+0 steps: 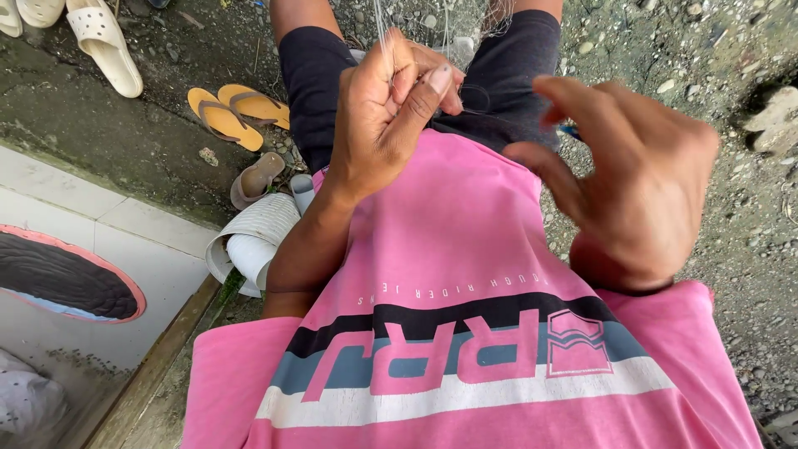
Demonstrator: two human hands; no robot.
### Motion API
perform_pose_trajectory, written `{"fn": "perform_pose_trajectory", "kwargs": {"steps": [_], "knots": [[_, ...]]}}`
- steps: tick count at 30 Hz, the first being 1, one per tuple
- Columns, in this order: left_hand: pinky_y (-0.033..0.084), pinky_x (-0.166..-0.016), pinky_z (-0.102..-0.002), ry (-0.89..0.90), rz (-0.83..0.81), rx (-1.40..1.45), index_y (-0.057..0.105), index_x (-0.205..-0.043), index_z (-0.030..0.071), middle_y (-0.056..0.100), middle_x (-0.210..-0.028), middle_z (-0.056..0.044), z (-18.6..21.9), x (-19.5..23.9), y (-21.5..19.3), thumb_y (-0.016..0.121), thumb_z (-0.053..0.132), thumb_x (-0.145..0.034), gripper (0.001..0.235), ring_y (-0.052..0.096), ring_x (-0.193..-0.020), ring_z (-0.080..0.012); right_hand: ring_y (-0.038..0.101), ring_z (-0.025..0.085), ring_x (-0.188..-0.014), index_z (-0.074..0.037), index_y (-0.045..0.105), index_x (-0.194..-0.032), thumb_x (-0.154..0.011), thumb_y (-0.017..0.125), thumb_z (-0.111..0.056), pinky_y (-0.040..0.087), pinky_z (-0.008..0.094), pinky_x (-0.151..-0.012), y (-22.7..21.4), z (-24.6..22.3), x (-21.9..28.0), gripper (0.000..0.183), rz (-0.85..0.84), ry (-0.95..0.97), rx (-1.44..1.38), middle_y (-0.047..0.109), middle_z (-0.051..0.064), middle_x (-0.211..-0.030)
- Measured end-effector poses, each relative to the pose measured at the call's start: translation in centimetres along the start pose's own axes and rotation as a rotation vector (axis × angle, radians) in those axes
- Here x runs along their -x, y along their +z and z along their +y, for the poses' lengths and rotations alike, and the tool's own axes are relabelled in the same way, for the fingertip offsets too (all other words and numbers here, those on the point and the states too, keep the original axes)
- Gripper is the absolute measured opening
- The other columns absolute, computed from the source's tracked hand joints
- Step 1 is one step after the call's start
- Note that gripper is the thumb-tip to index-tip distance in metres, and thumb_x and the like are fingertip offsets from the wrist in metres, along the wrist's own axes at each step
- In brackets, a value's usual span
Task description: The person is repairing a fishing net by using a blue netting shuttle to thread line through the mesh and tie knots.
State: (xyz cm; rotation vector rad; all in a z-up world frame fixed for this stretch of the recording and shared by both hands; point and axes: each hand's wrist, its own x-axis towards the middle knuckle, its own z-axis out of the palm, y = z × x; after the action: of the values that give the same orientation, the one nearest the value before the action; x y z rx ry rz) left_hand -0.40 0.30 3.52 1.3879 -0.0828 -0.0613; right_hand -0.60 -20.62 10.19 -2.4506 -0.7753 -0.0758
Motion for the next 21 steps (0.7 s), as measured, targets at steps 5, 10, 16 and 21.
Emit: {"fn": "perform_pose_trajectory", "kwargs": {"steps": [5, 10, 16, 21], "knots": [[0.051, -0.072, -0.032, 0.106, -0.001, -0.159, 0.029, -0.075, 0.007, 0.061, -0.076, -0.020, 1.1, -0.2, -0.2, 0.043, 0.014, -0.097, 0.027, 0.065, -0.074, -0.0230, 0.060, 0.026, -0.071, 0.012, 0.062, -0.087, -0.091, 0.047, -0.005, 0.049, 0.032, -0.068, 0.1, 0.9, -1.8, 0.023, -0.227, -0.061, -0.742, 0.061, 0.020, -0.081], [0.051, -0.070, -0.031, 0.142, 0.001, -0.175, 0.029, -0.074, 0.007, 0.060, -0.077, -0.019, 1.2, -0.3, -0.2, 0.042, 0.014, -0.098, 0.028, 0.065, -0.076, -0.0245, 0.062, 0.019, -0.061, -0.005, 0.054, -0.082, -0.096, 0.042, -0.018, 0.044, 0.027, -0.055, 4.1, 2.3, 1.2, 0.022, 0.036, -0.007, -1.126, 0.060, 0.019, -0.085], [0.052, -0.073, -0.035, 0.221, 0.005, -0.285, 0.029, -0.073, 0.006, 0.058, -0.069, -0.015, 1.2, -0.6, -0.6, 0.042, 0.008, -0.098, 0.028, 0.064, -0.084, -0.0302, 0.054, 0.026, -0.073, 0.008, 0.065, -0.113, -0.103, 0.060, -0.001, 0.041, 0.035, -0.065, 4.0, 0.0, 0.0, 0.015, 0.009, 0.118, -0.364, 0.058, 0.018, -0.091], [0.051, -0.066, -0.034, 0.267, -0.001, -0.381, 0.029, -0.072, 0.004, 0.057, -0.073, -0.019, 1.0, -0.9, -1.0, 0.041, 0.008, -0.099, 0.029, 0.065, -0.084, -0.0285, 0.051, 0.020, -0.062, 0.006, 0.064, -0.106, -0.096, 0.065, -0.002, 0.037, 0.028, -0.053, 5.2, -0.1, -0.8, 0.012, -0.177, 0.044, -0.527, 0.059, 0.014, -0.086]]}}
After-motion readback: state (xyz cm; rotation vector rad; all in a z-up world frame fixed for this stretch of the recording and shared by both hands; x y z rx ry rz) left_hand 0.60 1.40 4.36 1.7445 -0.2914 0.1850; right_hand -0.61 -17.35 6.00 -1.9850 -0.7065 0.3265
